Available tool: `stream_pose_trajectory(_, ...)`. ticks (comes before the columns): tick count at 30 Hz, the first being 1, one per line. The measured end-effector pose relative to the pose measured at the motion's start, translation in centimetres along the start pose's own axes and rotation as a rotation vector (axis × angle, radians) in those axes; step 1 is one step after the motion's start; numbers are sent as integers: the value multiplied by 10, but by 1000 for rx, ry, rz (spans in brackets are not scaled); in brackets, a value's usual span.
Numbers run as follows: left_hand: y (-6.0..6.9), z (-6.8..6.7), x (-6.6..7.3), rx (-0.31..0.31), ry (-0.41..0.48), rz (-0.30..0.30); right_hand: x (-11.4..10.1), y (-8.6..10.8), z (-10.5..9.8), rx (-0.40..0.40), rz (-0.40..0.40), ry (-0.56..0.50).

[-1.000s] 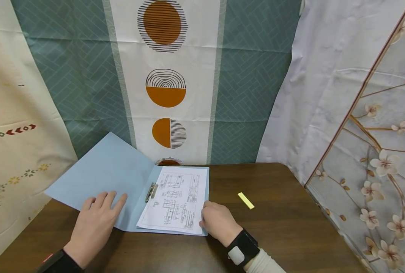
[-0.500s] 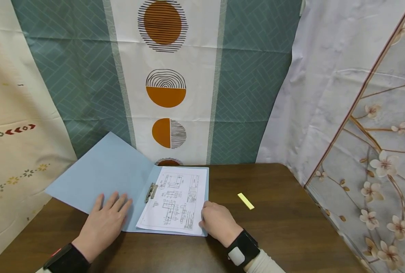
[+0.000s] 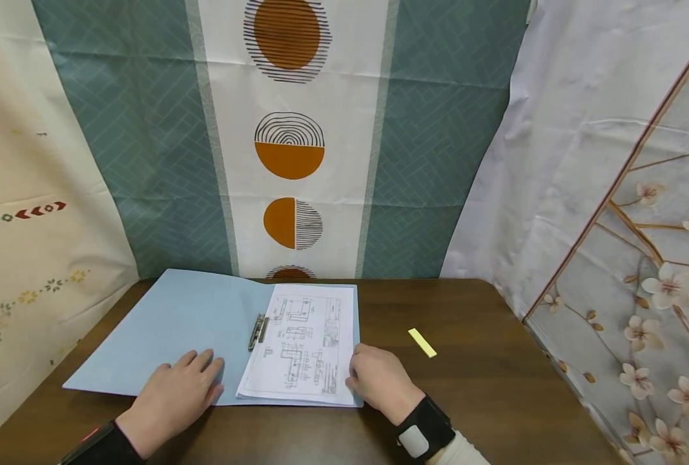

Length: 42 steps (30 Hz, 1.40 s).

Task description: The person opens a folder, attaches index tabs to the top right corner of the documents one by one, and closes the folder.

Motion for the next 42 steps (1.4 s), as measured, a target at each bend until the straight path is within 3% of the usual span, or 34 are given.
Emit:
stream_pose_trajectory(10, 13, -2, 5, -99, 114, 47, -1, 12, -1, -9, 26, -4)
stream_pose_trajectory(23, 22, -5, 7, -94, 164, 102, -5, 10, 5, 48, 28, 90)
stream_pose_trajectory(35, 19, -5, 6, -118, 156, 97, -5, 6, 2, -8, 34, 86)
stream_pose_trajectory(39, 13, -8, 6, -150, 154, 83, -5, 7, 1, 4, 69, 34)
stream_pose_trajectory(42, 4, -12, 7, -132, 141, 69, -5, 7, 0, 11, 80, 12)
Point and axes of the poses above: each hand's wrist, its own y-axis away from the middle knuckle, its own z-axis out of the palm, x = y × z, the point moved 2 cm from there along -y, towards the middle knuckle, and after that the axes turned 15 degrees about -z, right-handed, at the moved point
